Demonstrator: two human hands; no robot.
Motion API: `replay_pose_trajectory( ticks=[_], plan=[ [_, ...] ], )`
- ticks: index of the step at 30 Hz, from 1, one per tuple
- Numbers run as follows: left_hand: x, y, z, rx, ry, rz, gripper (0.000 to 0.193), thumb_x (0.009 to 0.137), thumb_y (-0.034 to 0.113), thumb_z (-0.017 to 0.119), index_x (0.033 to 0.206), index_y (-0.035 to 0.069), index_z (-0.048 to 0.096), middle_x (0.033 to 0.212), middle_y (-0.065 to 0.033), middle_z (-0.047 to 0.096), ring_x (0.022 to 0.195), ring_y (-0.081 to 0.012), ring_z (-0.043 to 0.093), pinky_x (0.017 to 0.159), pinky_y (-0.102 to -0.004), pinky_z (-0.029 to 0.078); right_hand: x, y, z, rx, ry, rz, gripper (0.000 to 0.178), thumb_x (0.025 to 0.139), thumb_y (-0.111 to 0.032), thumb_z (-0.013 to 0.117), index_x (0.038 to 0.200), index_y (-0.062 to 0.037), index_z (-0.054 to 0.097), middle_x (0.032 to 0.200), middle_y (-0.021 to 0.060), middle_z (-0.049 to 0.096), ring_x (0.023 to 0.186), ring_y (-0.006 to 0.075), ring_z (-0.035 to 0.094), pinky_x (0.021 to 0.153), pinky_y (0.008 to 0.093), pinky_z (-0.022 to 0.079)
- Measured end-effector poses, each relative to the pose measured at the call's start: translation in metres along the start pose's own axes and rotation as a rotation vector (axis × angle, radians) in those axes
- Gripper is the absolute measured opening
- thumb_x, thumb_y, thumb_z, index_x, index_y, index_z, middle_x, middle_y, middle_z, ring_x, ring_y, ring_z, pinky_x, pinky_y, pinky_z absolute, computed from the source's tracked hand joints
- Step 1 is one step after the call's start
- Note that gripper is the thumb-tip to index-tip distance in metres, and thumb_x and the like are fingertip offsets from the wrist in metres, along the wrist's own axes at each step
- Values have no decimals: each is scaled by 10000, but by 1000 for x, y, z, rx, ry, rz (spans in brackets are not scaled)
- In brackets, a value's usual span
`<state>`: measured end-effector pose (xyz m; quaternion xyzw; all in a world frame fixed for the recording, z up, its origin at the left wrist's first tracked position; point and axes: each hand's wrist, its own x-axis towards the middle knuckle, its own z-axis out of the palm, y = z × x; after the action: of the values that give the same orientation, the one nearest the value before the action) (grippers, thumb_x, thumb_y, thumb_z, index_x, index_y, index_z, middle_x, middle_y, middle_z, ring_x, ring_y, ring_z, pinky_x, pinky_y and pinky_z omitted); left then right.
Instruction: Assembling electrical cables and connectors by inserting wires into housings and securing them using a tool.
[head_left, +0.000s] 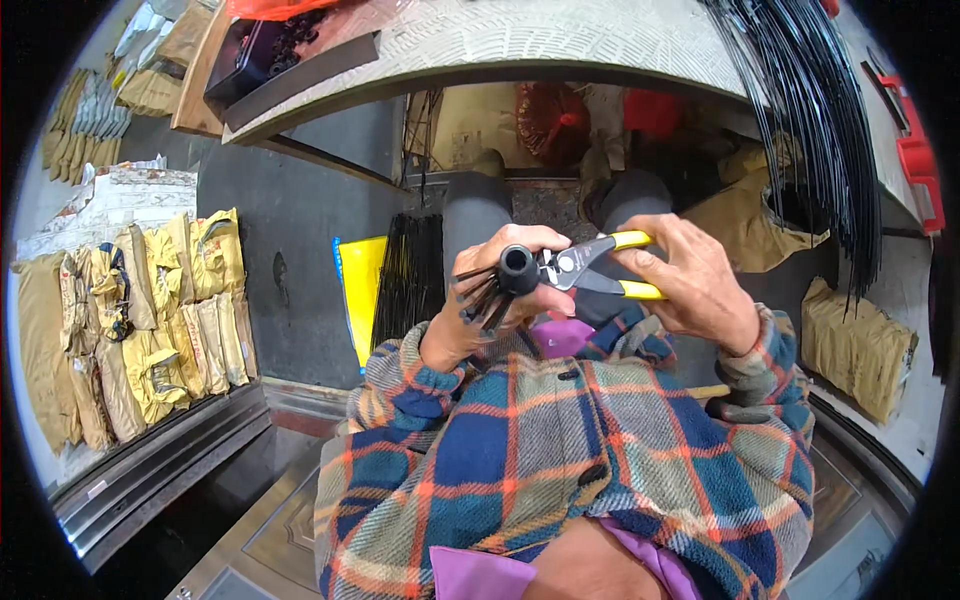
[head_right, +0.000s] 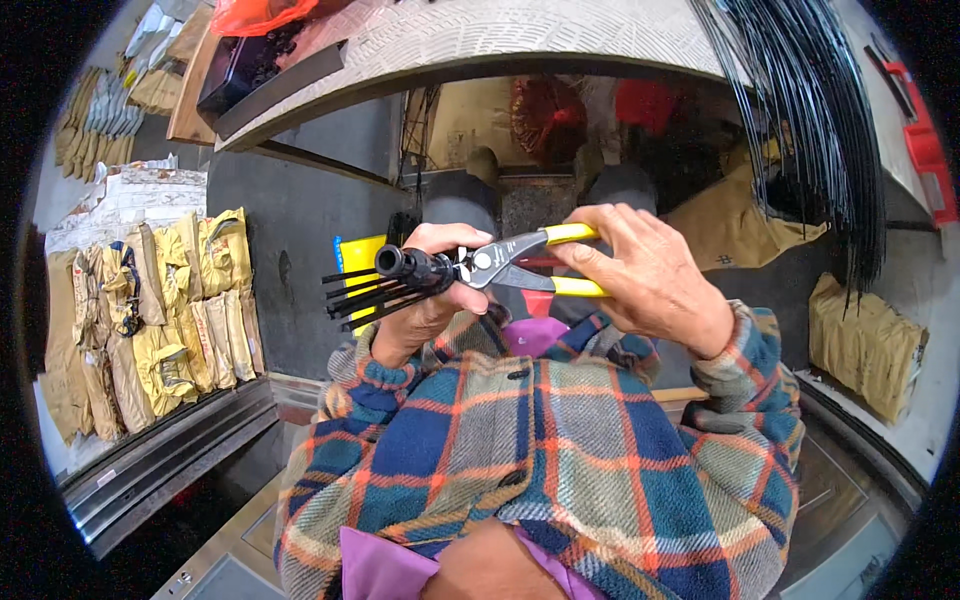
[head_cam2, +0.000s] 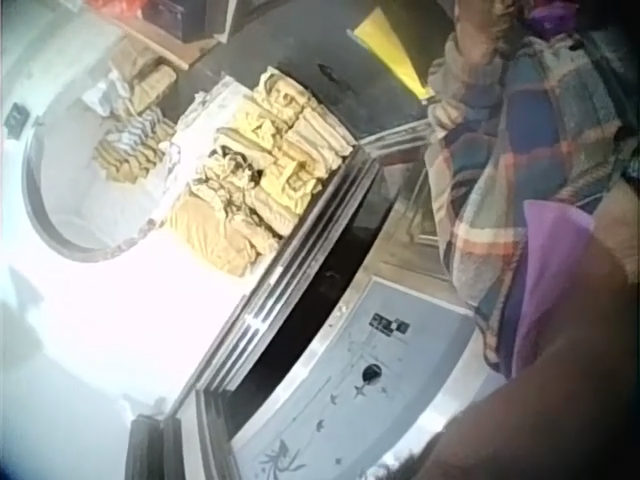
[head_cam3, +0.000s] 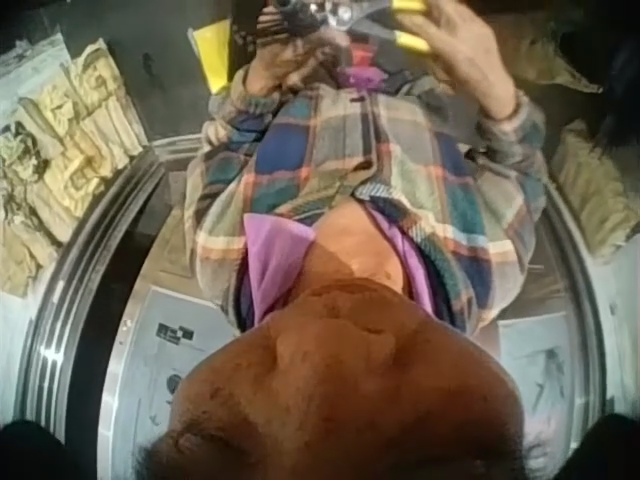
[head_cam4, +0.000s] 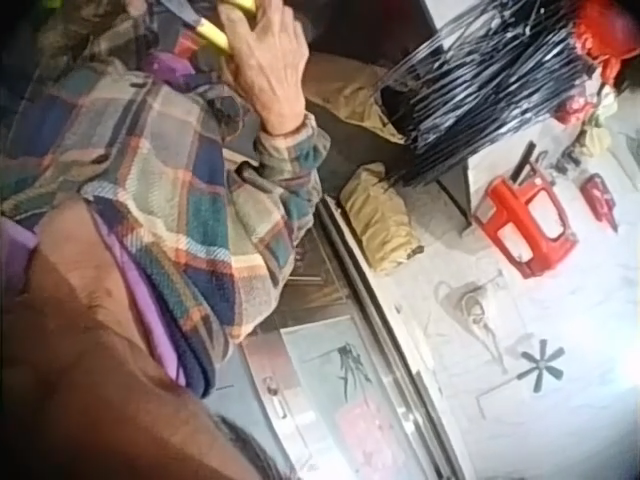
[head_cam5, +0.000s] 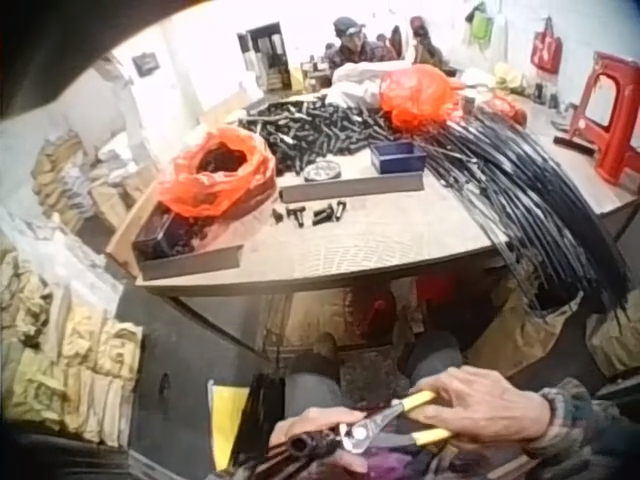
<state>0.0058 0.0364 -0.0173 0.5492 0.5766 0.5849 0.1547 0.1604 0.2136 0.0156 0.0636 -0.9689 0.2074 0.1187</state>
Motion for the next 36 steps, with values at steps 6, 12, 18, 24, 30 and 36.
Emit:
replay_pose_trajectory(
  ticks=[6, 12, 18, 24, 30, 36],
  plan=[
    [-10, -3, 0, -265, 95, -300, 784, 568, 367, 800, 1148, -14, 435, 882, -51, 518, 738, -110, 507, 663, -225, 421, -4, 4, 53, 150, 129, 31, 289, 573, -37, 646, 857, -49, 589, 833, 118, 513, 672, 249, 543, 562, 322, 440],
    [1, 3, -10, -200, 62, -200, 794, 699, 46, 720, 1306, 31, 209, 806, -60, 495, 661, -114, 532, 630, -241, 480, 10, 3, 57, 564, 342, 76, 178, 717, -57, 631, 884, -8, 591, 936, 152, 589, 802, 277, 576, 695, 342, 468],
    [-8, 3, -32, -126, -98, -403, 857, 779, -8, 598, 1366, 86, -19, 1065, -268, 549, 982, -297, 581, 839, -422, 476, 49, 10, 15, -824, 407, -173, 425, 734, -252, 548, 1158, -245, 553, 1246, -66, 441, 1157, 92, 411, 1078, 479, 94],
    [-4, 12, -30, -216, -27, -465, 875, 795, -2, 587, 1375, 91, -61, 1005, -258, 582, 930, -293, 602, 830, -402, 476, 50, 8, 17, -1004, 438, -269, 386, 771, -333, 542, 1150, -265, 557, 1263, -117, 404, 1214, 65, 350, 1078, 512, 46],
    [0, 14, -30, 19, 14, -450, 844, 782, -3, 603, 1382, 44, 12, 823, -118, 617, 750, -137, 592, 723, -269, 475, 31, -14, 52, -582, 456, 18, 293, 708, -181, 603, 998, -156, 629, 1193, 13, 449, 1120, 158, 436, 1027, 506, 206],
    [0, 5, -34, -273, -38, -422, 938, 660, 131, 753, 1366, -8, 151, 750, -52, 594, 718, -105, 562, 691, -235, 453, 21, 6, 9, 54, -31, -144, 312, 677, -138, 613, 971, -53, 550, 1033, 104, 517, 869, 213, 549, 681, 322, 440]
  ],
)
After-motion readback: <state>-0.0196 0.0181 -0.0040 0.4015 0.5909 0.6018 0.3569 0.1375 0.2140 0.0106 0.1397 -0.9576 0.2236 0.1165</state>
